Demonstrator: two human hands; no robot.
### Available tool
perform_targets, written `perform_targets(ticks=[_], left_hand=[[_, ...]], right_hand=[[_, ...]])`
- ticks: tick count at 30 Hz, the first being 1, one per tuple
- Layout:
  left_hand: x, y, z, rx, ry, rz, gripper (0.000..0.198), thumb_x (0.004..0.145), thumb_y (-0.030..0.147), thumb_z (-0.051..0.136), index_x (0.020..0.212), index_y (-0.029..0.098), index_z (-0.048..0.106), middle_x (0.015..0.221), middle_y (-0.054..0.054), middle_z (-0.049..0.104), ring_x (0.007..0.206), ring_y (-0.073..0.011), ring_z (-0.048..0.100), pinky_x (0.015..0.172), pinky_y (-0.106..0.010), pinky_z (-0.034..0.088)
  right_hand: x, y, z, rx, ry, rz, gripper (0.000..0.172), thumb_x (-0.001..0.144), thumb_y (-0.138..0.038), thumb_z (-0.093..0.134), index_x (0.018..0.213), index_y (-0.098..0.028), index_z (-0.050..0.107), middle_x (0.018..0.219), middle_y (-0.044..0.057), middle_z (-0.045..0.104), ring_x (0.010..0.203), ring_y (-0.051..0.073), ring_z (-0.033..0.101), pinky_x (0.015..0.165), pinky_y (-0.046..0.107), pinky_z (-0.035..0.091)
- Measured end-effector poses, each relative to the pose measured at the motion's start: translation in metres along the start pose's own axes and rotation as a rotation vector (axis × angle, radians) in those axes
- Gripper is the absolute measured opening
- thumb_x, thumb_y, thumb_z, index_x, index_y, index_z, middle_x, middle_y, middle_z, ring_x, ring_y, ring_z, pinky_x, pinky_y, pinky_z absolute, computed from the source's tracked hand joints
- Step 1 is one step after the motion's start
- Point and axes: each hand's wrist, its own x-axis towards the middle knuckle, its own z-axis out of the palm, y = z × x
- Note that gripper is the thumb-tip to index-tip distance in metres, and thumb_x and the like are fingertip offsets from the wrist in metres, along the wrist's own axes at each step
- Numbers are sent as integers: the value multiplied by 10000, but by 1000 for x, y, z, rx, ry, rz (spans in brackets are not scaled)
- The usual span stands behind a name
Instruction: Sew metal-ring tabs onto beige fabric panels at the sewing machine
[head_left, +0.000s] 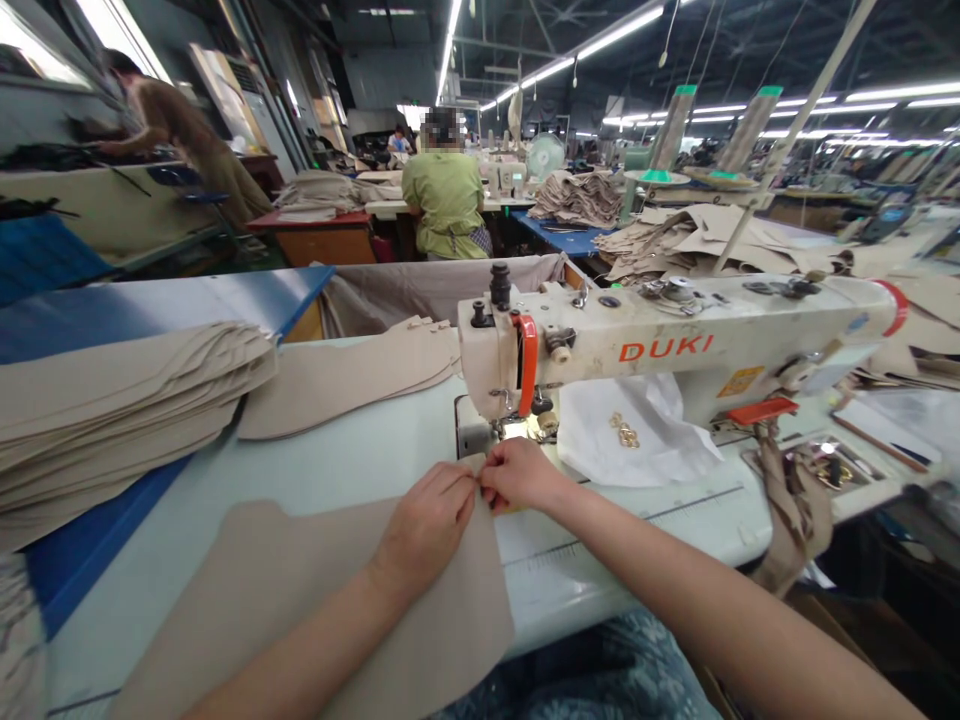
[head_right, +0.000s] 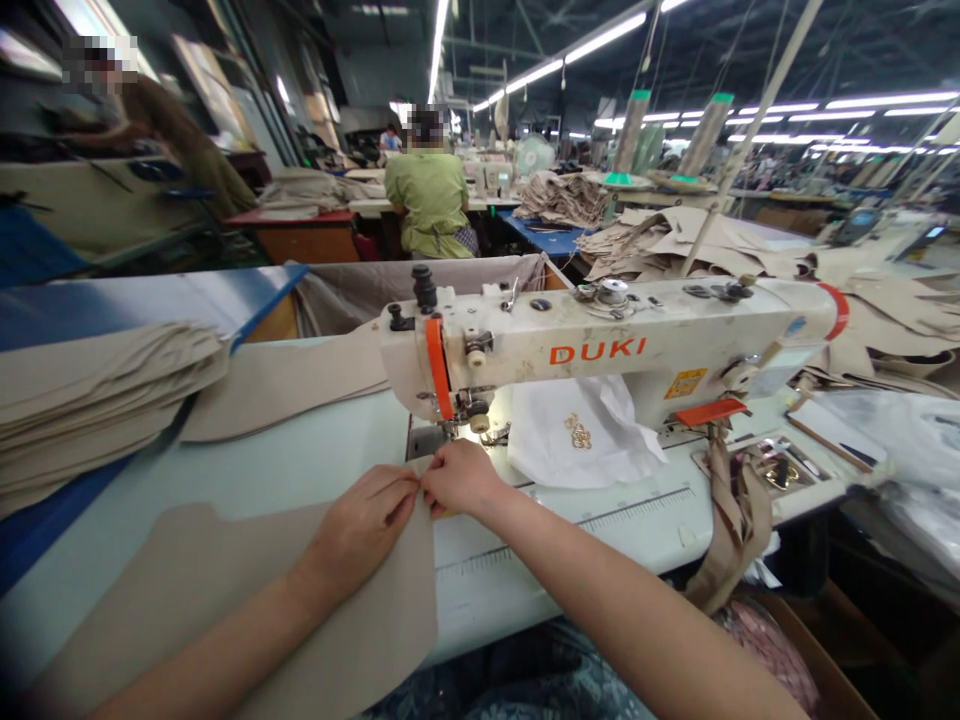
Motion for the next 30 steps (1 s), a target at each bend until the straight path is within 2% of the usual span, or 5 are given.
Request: perform_targets(ticks=[6, 10, 16, 20, 30], left_hand=[[1, -2, 1, -5, -55, 4, 268, 890, 132, 377, 754, 178, 603, 763, -60, 637, 767, -191, 587, 721, -318, 518], [3, -2, 0, -10, -52, -16, 239, 875, 137, 395, 780, 180, 610, 788, -64, 649, 784, -196, 593, 730, -321, 519], [2, -4, 0, -19, -18, -5, 210, 864, 120, 414, 822, 182, 610, 817, -59, 663, 808, -190, 607, 762, -309, 520], [1, -6, 1, -34, 8, 1, 192, 864, 117, 433, 822, 173, 612, 814, -60, 664, 807, -186, 606, 767, -308, 518], [4, -6, -2, -35, 25, 53, 208, 907, 144, 417, 821, 168, 605, 773, -42, 659, 768, -173, 595, 728, -295, 519]], right_hand=[[-3, 1, -5, -140, 15, -88, 215, 719, -55, 501, 552, -171, 571, 498, -9, 610, 413, 137, 586, 456, 231, 455], [-23, 7, -12, -288, 127, -247, 126, 770, -85, 546, 738, -173, 631, 693, 29, 659, 672, 177, 631, 647, 271, 455], [-63, 35, -26, -899, 95, -781, 146, 896, -140, 512, 901, -166, 655, 869, 72, 639, 855, 206, 545, 741, 299, 431], [-73, 44, -28, -1073, 49, -986, 179, 935, -199, 484, 1054, -153, 609, 1021, 88, 620, 934, 208, 513, 822, 322, 422], [-55, 43, -14, -1014, 177, -1038, 127, 918, -260, 525, 905, -150, 588, 959, 53, 609, 913, 202, 502, 859, 345, 416]])
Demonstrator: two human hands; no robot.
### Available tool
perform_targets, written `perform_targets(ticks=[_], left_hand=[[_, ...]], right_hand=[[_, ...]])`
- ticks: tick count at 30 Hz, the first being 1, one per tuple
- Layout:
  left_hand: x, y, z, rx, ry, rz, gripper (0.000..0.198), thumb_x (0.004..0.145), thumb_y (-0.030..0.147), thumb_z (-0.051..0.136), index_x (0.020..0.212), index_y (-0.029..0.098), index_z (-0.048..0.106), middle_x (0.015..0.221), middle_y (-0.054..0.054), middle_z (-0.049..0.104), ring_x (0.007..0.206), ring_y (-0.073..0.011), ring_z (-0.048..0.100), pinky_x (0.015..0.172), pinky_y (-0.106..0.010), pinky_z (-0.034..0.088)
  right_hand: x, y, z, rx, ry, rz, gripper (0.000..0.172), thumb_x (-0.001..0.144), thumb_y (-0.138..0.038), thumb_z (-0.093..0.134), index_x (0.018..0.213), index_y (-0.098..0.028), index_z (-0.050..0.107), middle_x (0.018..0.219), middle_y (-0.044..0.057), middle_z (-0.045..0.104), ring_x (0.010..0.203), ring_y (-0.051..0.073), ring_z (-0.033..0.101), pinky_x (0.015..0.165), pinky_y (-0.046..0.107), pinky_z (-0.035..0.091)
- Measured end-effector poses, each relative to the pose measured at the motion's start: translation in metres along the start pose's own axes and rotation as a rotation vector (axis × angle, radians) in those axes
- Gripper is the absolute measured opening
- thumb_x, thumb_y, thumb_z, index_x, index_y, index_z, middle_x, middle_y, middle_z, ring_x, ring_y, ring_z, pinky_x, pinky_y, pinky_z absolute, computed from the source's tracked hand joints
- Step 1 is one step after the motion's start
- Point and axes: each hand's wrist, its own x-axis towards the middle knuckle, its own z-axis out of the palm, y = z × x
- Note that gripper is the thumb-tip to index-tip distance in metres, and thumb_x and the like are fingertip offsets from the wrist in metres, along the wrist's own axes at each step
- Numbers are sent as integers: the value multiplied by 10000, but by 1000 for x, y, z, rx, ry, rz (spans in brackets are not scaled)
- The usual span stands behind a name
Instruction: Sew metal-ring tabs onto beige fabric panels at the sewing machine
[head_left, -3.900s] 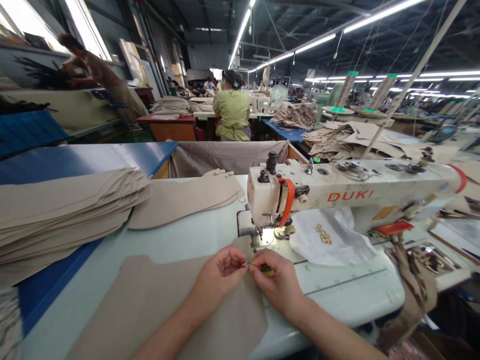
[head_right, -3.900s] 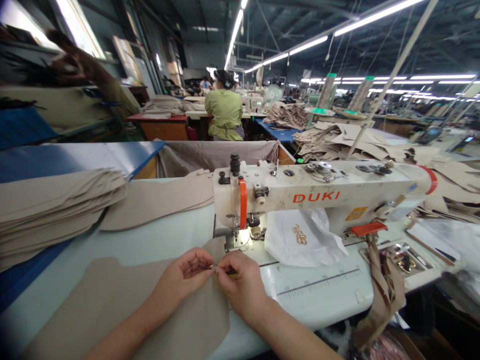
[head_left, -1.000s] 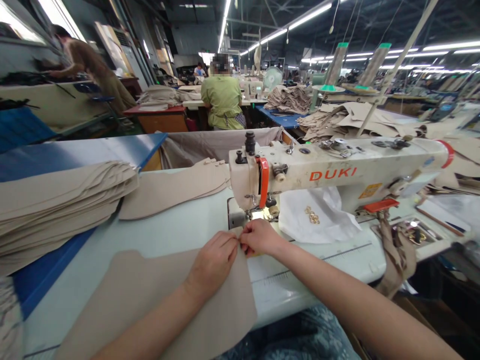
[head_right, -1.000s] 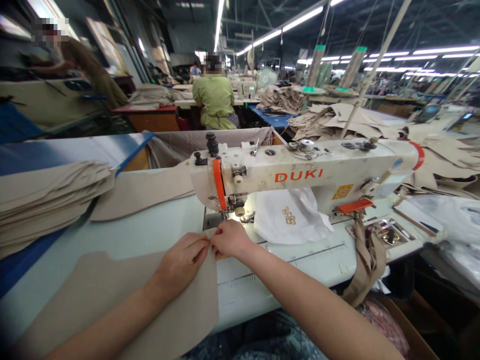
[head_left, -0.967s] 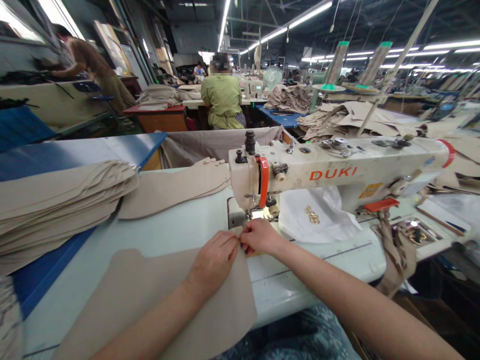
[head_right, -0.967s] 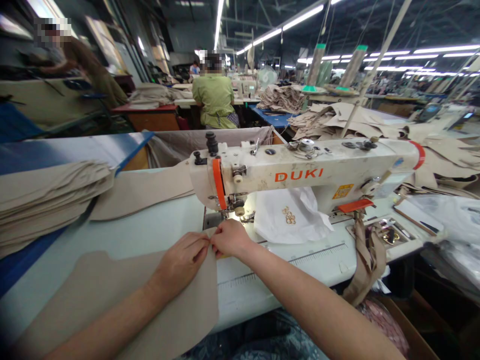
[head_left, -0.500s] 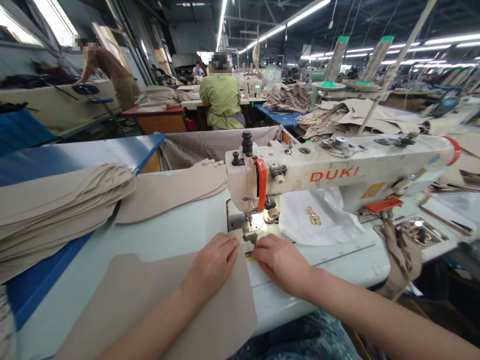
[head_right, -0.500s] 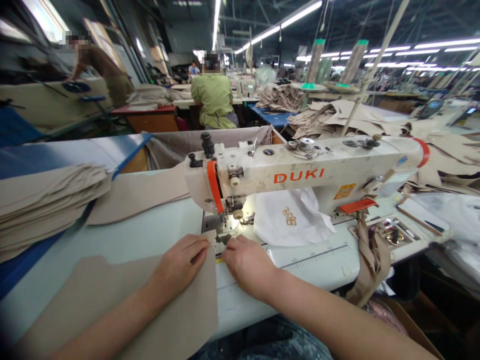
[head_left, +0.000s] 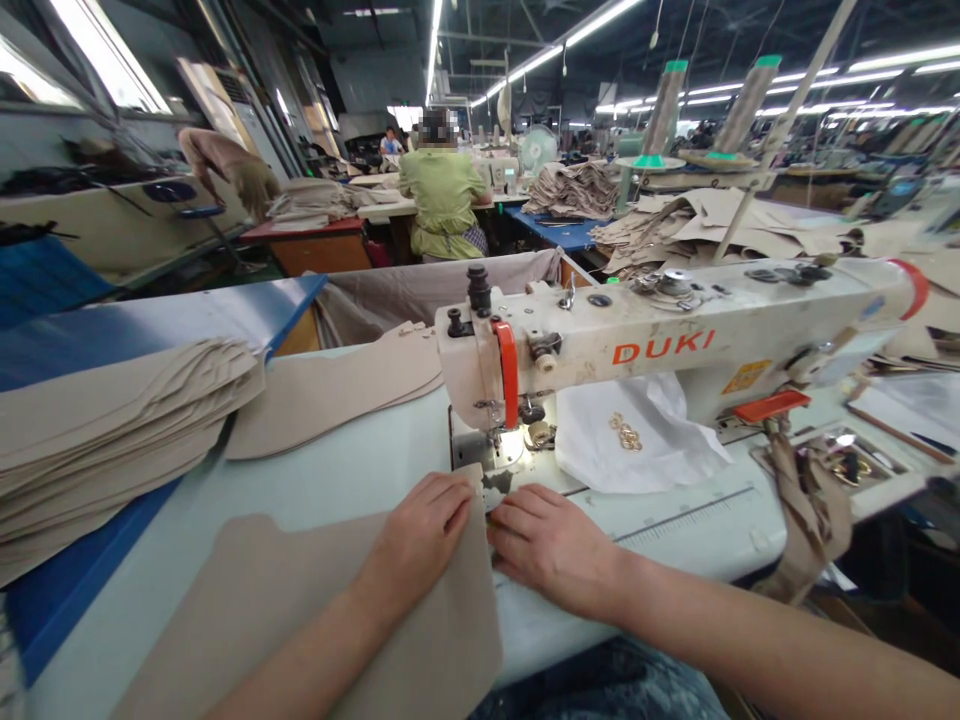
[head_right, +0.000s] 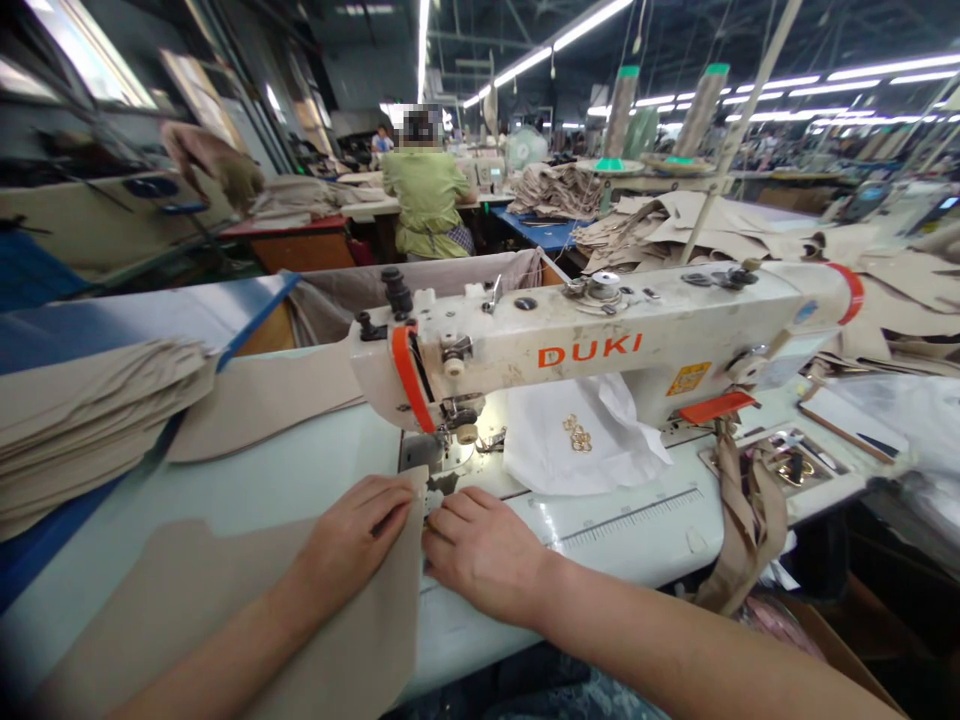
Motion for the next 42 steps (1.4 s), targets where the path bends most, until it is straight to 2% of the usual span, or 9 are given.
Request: perform_targets(ticks=[3, 8, 22, 28, 37, 42], left_hand=[[0, -1, 0, 15, 0, 16, 213, 921, 163, 411, 821, 169, 600, 777, -41, 654, 760, -169, 591, 727, -294, 517], [0, 0, 2, 39, -6, 40, 213, 924, 150, 408, 816, 158, 592, 773, -44, 643, 766, -169, 586, 729, -291, 509], [2, -1, 6, 136, -32, 105, 235, 933, 136, 387, 839, 140, 603, 808, -60, 647, 806, -183, 579, 763, -318, 508], [5, 2, 4, 154, -3, 111, 259, 945, 140, 366, 829, 144, 598, 789, -54, 648, 785, -181, 579, 738, -310, 506], [2, 0, 5, 131, -37, 112, 244, 944, 141, 375, 845, 145, 599, 810, -53, 648, 800, -182, 570, 761, -319, 506], [4, 2, 4, 138, -14, 113, 289, 945, 142, 353, 825, 151, 617, 799, -54, 656, 788, -179, 577, 745, -323, 518]], right_hand=[[5, -1, 1, 3, 42, -6, 133, 894, -277, 562, 840, -156, 579, 901, 49, 606, 892, 203, 504, 860, 341, 419], [8, -5, 9, 7, 48, -80, 107, 923, -196, 511, 873, -150, 594, 904, 44, 622, 868, 186, 515, 828, 314, 430], [2, -6, 16, 50, 92, -42, 134, 934, -196, 493, 898, -147, 613, 1004, 50, 643, 923, 185, 532, 817, 308, 439], [3, -7, 15, 62, 64, -40, 125, 928, -203, 507, 894, -146, 613, 993, 54, 642, 924, 188, 529, 821, 312, 444], [2, -6, 17, 58, 97, -41, 152, 935, -192, 484, 877, -145, 616, 998, 56, 644, 932, 190, 529, 820, 318, 451], [2, -6, 16, 60, 90, -43, 159, 942, -188, 473, 890, -143, 616, 1000, 65, 643, 948, 183, 530, 834, 315, 451]])
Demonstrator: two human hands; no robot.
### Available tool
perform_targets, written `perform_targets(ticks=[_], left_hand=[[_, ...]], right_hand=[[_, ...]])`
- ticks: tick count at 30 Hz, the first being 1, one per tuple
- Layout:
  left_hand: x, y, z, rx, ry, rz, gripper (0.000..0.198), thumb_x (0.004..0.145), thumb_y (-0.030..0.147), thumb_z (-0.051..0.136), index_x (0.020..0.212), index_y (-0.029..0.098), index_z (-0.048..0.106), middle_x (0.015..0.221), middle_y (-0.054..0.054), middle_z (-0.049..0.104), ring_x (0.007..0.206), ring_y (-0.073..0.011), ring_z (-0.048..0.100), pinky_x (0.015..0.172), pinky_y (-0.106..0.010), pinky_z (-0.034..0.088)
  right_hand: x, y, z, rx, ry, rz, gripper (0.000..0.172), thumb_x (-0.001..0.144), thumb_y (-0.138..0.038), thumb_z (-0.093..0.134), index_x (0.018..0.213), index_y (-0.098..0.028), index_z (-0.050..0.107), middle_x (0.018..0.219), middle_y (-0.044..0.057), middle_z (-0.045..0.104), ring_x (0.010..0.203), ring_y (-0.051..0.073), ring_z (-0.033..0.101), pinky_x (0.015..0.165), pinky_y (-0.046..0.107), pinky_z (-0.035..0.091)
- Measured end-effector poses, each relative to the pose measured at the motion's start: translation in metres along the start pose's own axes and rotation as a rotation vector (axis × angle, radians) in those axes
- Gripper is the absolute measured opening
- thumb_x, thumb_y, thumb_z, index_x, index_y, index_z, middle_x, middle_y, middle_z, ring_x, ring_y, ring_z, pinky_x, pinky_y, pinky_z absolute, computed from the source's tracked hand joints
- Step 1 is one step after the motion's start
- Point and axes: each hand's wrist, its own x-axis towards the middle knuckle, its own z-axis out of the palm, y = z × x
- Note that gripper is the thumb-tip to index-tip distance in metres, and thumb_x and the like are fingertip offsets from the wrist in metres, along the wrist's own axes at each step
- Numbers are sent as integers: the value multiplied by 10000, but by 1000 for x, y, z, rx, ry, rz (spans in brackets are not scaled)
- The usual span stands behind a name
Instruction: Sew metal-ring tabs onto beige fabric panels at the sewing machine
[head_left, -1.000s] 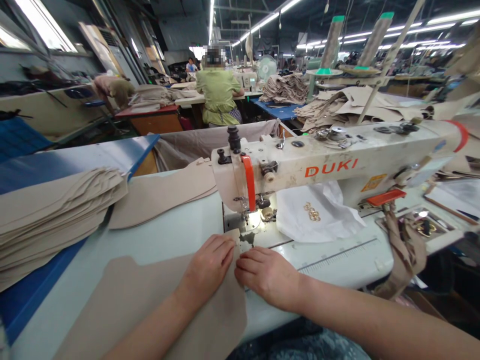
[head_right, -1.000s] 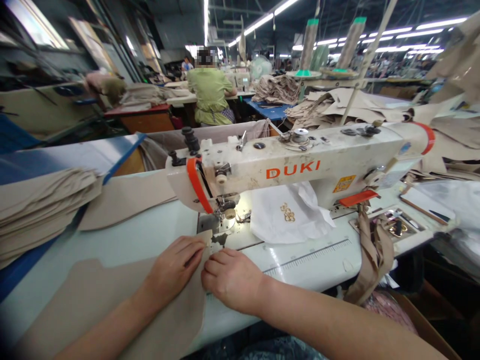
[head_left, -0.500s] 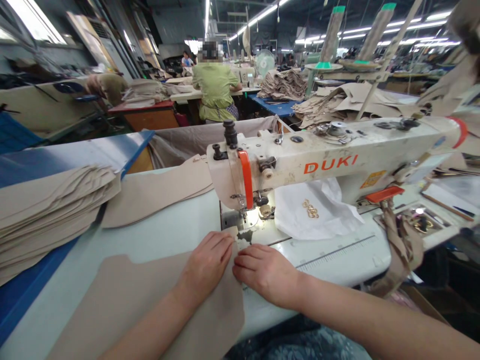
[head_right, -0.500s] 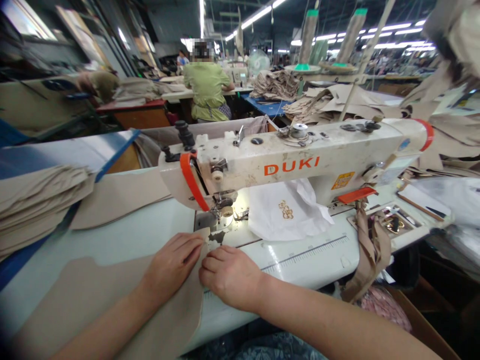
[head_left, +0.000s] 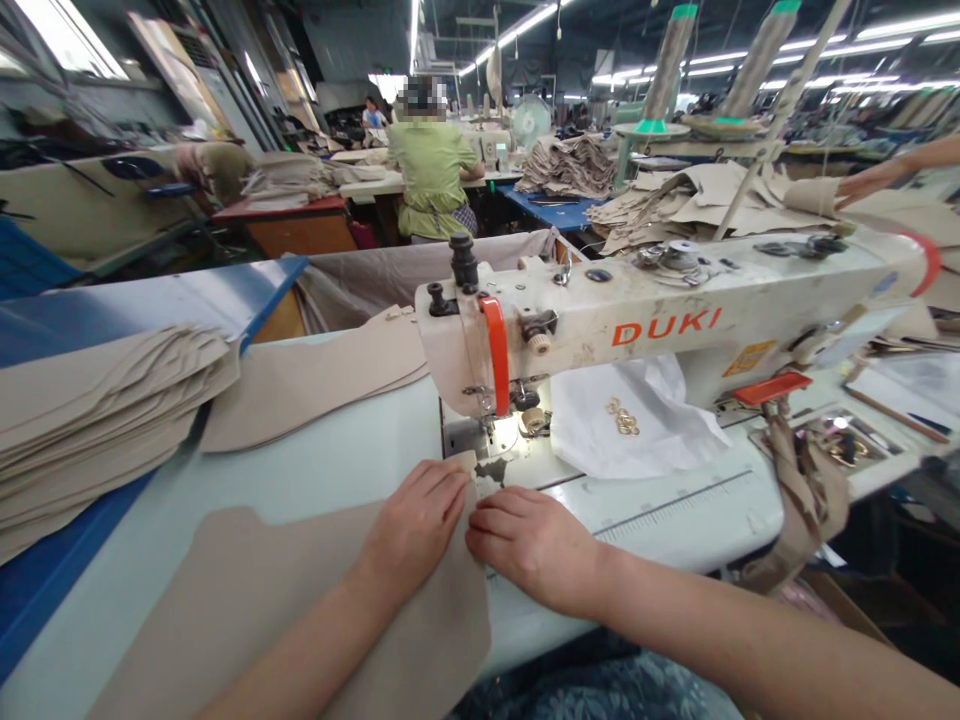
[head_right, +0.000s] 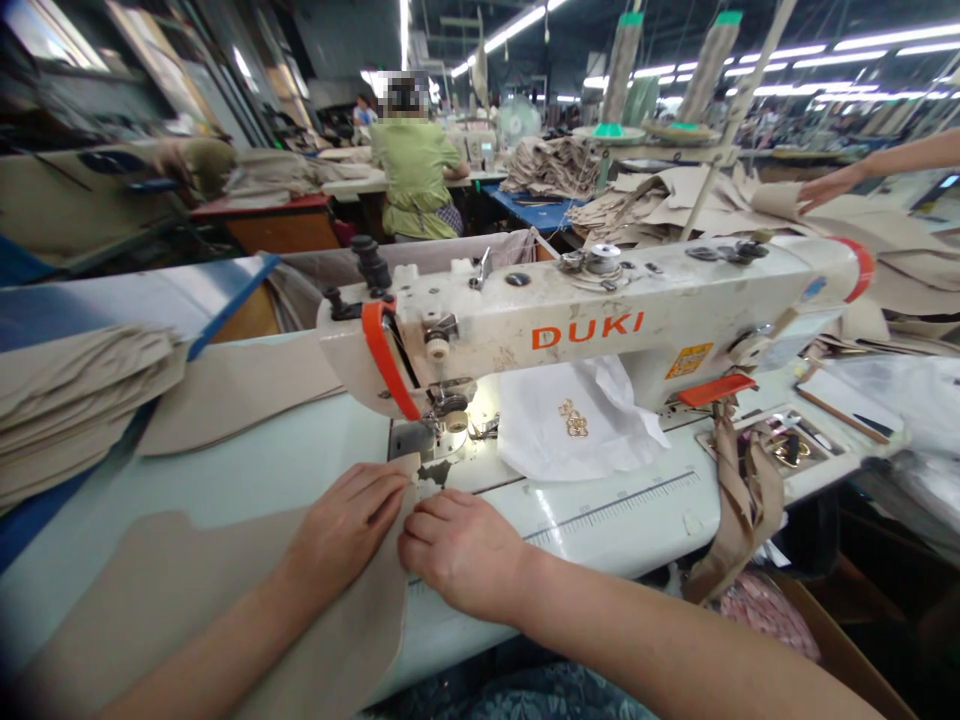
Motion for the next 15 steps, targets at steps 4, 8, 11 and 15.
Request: perform_targets(ticks=[4, 8, 11, 15], left_hand=[[0, 0, 0, 1, -1, -8, 280, 948, 140, 356, 832, 149, 611, 798, -53, 652, 794, -177, 581, 748, -319, 520], [-2, 0, 2, 7, -31, 7, 267, 951, 148, 362, 835, 142, 603, 811, -55, 648, 807, -185, 578, 770, -332, 516], [-3, 0, 2, -5, -37, -29, 266, 950, 152, 365, 831, 151, 603, 818, -53, 646, 802, -185, 580, 770, -337, 518], [-5, 0, 2, -42, -11, -64, 249, 953, 170, 375, 862, 148, 605, 834, -60, 652, 807, -183, 586, 753, -323, 530]], right_hand=[[0, 0, 0, 5, -16, 7, 149, 941, -192, 479, 902, -143, 613, 1000, 62, 642, 945, 183, 535, 833, 313, 453], [0, 0, -1, 8, -4, 4, 161, 943, -185, 472, 881, -143, 614, 994, 63, 645, 938, 180, 539, 840, 312, 458], [0, 0, 0, 14, 4, 12, 164, 944, -177, 467, 883, -139, 615, 1006, 66, 641, 956, 180, 537, 861, 310, 458], [4, 2, 3, -21, 60, 94, 142, 931, -160, 480, 900, -118, 613, 1069, 93, 618, 1006, 200, 527, 898, 336, 450]])
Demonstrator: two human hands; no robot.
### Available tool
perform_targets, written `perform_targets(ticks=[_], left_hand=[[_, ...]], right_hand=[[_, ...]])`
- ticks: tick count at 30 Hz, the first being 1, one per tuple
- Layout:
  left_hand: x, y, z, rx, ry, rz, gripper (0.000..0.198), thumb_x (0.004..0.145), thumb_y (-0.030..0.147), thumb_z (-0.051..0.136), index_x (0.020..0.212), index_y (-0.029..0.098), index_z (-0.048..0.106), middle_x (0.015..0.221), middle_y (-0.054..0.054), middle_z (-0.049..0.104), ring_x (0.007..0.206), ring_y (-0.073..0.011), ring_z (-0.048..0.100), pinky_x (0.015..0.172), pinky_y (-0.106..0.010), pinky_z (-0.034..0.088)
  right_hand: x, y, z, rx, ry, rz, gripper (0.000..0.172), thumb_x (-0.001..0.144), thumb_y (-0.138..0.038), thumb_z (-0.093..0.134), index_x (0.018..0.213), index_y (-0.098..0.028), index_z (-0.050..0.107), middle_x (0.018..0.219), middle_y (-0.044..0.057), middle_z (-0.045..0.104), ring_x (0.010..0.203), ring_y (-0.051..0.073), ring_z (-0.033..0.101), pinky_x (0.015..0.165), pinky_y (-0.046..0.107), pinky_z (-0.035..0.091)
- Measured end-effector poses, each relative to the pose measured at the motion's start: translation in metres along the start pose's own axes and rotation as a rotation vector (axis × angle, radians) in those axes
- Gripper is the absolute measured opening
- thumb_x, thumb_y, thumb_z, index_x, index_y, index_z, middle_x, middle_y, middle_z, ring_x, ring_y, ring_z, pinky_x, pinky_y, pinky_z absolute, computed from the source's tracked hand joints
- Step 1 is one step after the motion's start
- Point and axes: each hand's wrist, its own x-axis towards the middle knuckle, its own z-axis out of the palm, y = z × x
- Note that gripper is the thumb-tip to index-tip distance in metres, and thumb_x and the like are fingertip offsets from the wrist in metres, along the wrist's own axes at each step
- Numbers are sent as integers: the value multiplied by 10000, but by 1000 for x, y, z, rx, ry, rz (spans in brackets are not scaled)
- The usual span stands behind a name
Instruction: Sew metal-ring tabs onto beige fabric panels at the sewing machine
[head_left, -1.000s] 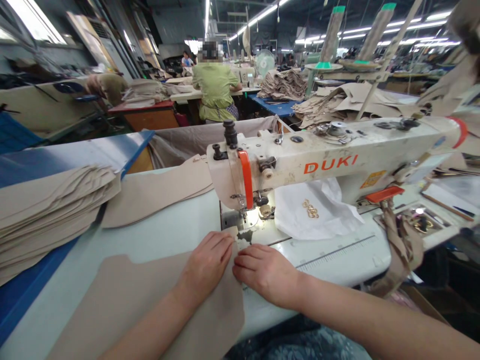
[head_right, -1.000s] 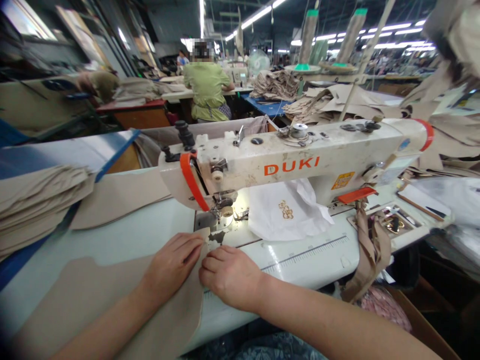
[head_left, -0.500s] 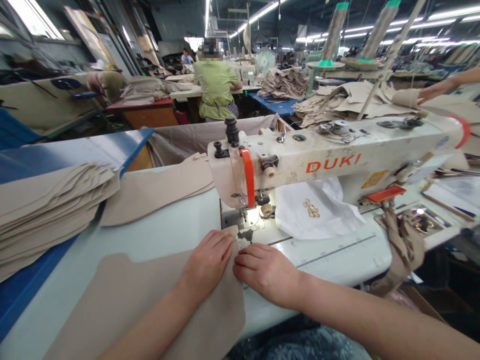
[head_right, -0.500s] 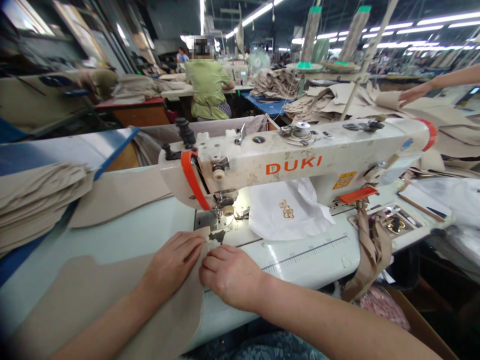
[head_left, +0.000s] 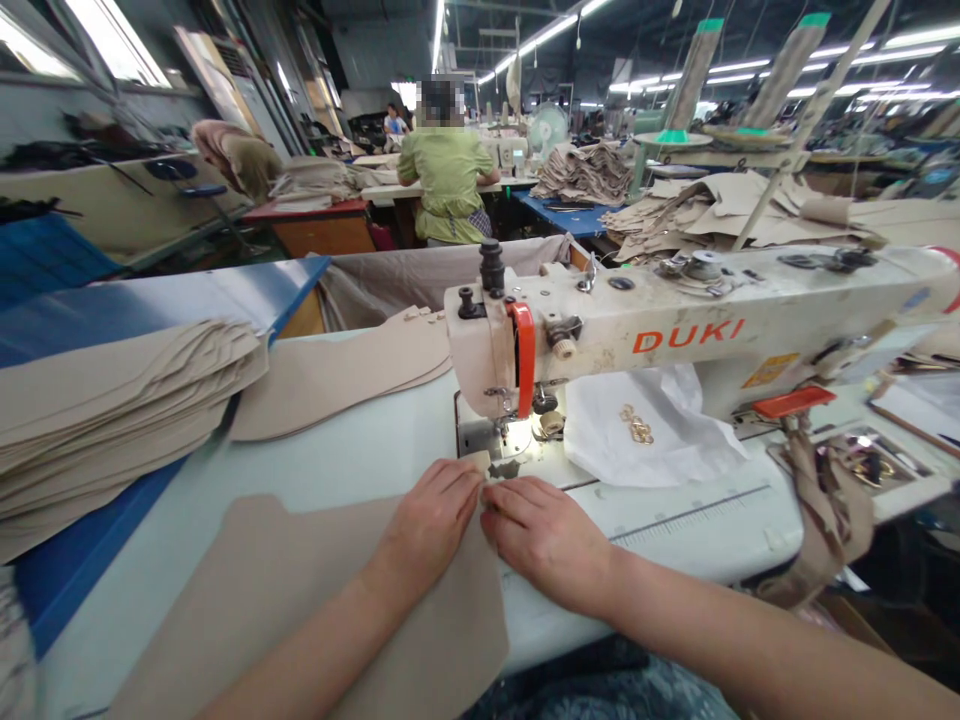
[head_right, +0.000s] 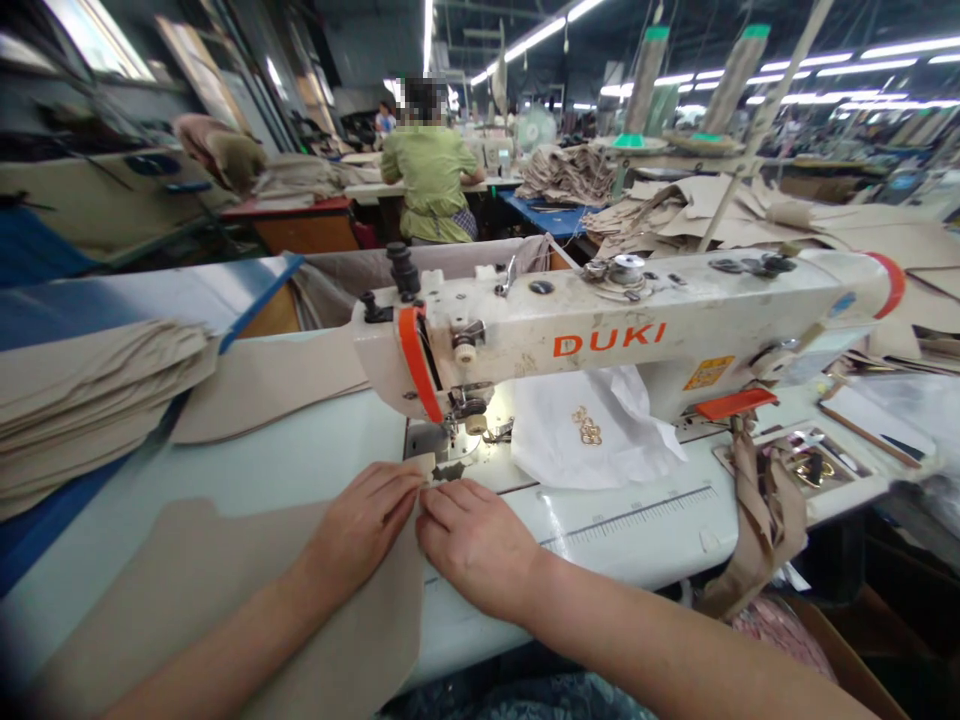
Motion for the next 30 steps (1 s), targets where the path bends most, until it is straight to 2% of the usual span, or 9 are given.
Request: perform_targets(ticks=[9, 17, 24, 30], left_hand=[[-7, 2, -1, -95, -25, -87, 221, 925, 143, 408, 956, 145, 627, 938, -88, 662, 899, -197, 589, 814, -363, 532], [-5, 4, -2, -97, -17, -110, 210, 922, 155, 421, 948, 155, 629, 924, -82, 665, 890, -194, 593, 815, -361, 533], [7, 1, 10, -54, 8, -47, 227, 937, 156, 399, 944, 131, 624, 916, -89, 673, 871, -199, 594, 795, -352, 537], [26, -4, 21, -18, 4, -34, 268, 948, 158, 361, 954, 140, 629, 917, -82, 682, 864, -193, 604, 789, -358, 540]], right_hand=[[11, 8, 0, -62, -53, -21, 127, 913, -150, 514, 974, -98, 613, 1022, 105, 633, 992, 219, 534, 882, 358, 462], [11, 8, 1, -38, -57, -24, 130, 906, -145, 520, 976, -92, 616, 988, 108, 643, 964, 219, 532, 865, 360, 470], [11, 25, -1, -53, -84, -38, 111, 879, -142, 569, 962, -88, 619, 988, 101, 641, 960, 218, 542, 867, 349, 469], [14, 42, -6, -105, -120, -3, 73, 874, -162, 586, 910, -109, 622, 993, 91, 650, 928, 217, 559, 805, 337, 487]])
